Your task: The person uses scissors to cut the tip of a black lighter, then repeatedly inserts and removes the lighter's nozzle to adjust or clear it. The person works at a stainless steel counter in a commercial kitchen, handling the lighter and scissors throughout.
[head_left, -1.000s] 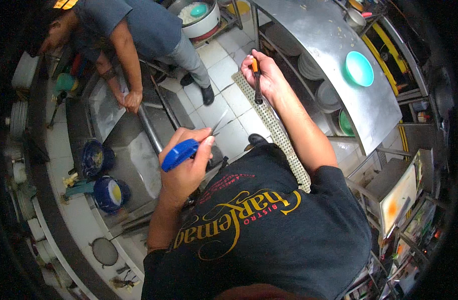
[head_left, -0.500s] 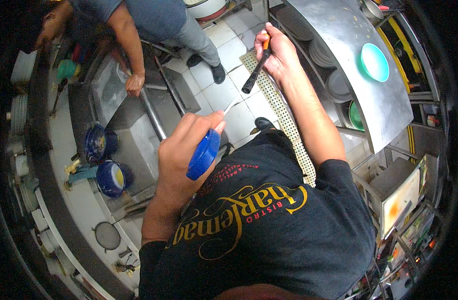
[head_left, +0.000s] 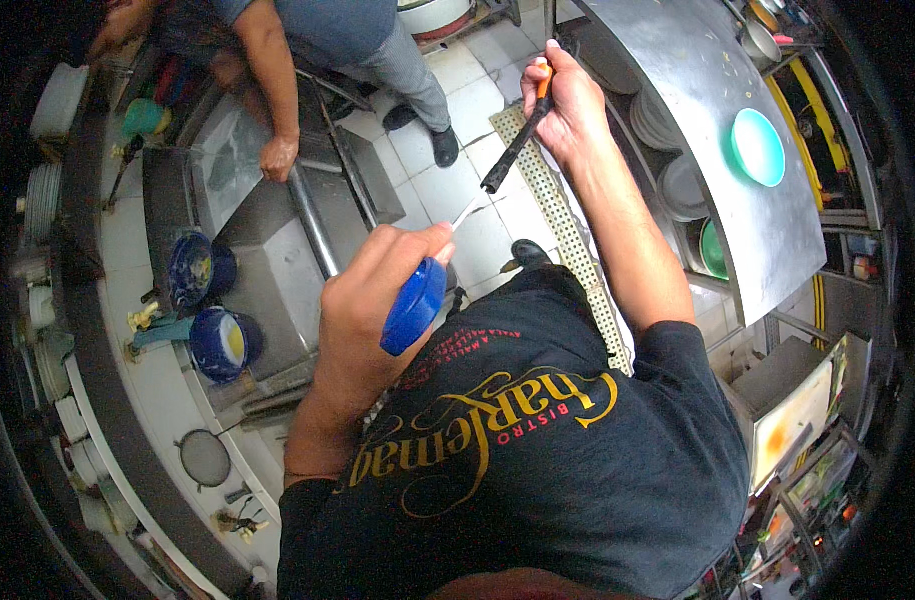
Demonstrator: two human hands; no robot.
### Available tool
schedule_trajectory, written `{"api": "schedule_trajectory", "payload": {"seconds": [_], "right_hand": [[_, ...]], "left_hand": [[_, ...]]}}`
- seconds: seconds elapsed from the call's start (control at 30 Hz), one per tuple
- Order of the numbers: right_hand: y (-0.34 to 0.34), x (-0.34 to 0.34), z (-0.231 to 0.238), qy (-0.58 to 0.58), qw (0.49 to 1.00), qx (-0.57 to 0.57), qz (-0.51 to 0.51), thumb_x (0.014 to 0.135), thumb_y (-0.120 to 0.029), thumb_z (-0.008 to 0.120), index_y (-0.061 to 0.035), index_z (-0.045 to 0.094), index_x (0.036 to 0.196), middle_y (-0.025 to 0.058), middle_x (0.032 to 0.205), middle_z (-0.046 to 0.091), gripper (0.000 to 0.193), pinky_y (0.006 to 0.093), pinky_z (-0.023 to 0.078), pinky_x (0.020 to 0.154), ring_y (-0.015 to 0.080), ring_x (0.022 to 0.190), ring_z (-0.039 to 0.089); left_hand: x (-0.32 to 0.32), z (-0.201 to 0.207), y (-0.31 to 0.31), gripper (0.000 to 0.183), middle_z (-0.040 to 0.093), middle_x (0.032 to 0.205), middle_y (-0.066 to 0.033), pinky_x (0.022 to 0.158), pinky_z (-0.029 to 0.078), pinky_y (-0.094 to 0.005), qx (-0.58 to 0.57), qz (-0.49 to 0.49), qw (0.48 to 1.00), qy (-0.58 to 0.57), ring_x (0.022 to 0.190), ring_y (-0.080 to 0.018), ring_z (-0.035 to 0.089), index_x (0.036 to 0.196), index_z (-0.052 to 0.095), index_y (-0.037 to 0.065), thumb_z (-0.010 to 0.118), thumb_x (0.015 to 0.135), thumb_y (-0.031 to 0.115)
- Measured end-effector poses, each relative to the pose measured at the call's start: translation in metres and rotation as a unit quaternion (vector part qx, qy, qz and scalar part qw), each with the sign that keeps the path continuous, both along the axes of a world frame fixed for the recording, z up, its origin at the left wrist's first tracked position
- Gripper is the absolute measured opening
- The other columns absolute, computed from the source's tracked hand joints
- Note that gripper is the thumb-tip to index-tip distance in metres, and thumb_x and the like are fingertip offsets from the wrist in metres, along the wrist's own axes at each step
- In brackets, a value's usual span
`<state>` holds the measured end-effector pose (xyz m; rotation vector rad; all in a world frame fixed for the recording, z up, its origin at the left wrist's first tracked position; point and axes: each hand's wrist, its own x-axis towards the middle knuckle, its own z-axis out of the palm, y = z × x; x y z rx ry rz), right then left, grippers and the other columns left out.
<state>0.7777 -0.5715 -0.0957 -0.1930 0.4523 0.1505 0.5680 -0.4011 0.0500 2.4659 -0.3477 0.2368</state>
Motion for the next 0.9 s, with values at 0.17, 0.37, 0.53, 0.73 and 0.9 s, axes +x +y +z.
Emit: {"api": "schedule_trajectory", "payload": {"seconds": [0.17, 0.37, 0.53, 0.73, 0.9], "right_hand": [[0.002, 0.003, 0.006, -0.014, 1.000, 0.018, -0.008, 0.097, -0.006, 0.060, -0.0117, 0.020, 0.137, 0.0087, 0.090, 0.053, 0.057, 0.0254, 0.049, 0.051, 0.0145, 0.068, 0.055], [0.005, 0.002, 0.018, -0.029, 0.999, 0.006, -0.031, 0.099, -0.009, 0.059, -0.0060, 0.032, 0.121, 0.0075, 0.086, 0.052, 0.035, 0.0233, 0.049, 0.052, 0.0129, 0.067, 0.053], [0.006, 0.005, 0.025, -0.088, 0.995, 0.010, -0.036, 0.100, -0.013, 0.059, -0.0072, 0.039, 0.107, 0.0064, 0.088, 0.052, 0.022, 0.0223, 0.047, 0.050, 0.0130, 0.070, 0.053], [0.010, 0.008, 0.055, -0.187, 0.978, 0.062, -0.073, 0.102, -0.025, 0.057, -0.0069, 0.047, 0.100, 0.0035, 0.088, 0.052, 0.021, 0.0191, 0.044, 0.049, 0.0110, 0.070, 0.052], [0.011, 0.017, 0.070, -0.300, 0.948, 0.097, -0.054, 0.103, -0.029, 0.055, -0.0053, 0.053, 0.109, 0.0040, 0.089, 0.054, 0.024, 0.0160, 0.045, 0.049, 0.0097, 0.072, 0.050]], "left_hand": [[-0.003, -0.001, 0.003, 0.018, 0.063, 0.087, -0.0124, 0.067, 0.053, -0.0342, 0.007, 0.009, 1.000, -0.006, 0.077, -0.0286, 0.067, 0.105, 0.068, 0.003, 0.069, 0.087, 0.001], [-0.001, -0.001, 0.006, 0.017, 0.064, 0.087, -0.0128, 0.066, 0.053, -0.0339, 0.005, 0.017, 1.000, -0.022, 0.076, -0.0289, 0.067, 0.104, 0.068, 0.003, 0.069, 0.087, 0.000], [-0.001, -0.008, 0.008, 0.016, 0.065, 0.088, -0.0134, 0.066, 0.052, -0.0331, -0.034, 0.033, 0.998, -0.035, 0.076, -0.0284, 0.067, 0.103, 0.067, 0.001, 0.068, 0.087, -0.001], [-0.004, -0.015, 0.004, 0.010, 0.066, 0.079, -0.0106, 0.057, 0.050, -0.0293, -0.151, 0.155, 0.970, 0.112, 0.061, -0.0166, 0.064, 0.100, 0.066, -0.003, 0.067, 0.091, 0.001], [-0.002, -0.021, 0.010, 0.013, 0.065, 0.076, -0.0080, 0.050, 0.045, -0.0242, -0.291, 0.134, 0.934, 0.161, 0.055, -0.0097, 0.058, 0.105, 0.062, -0.003, 0.065, 0.094, 0.002]]}}
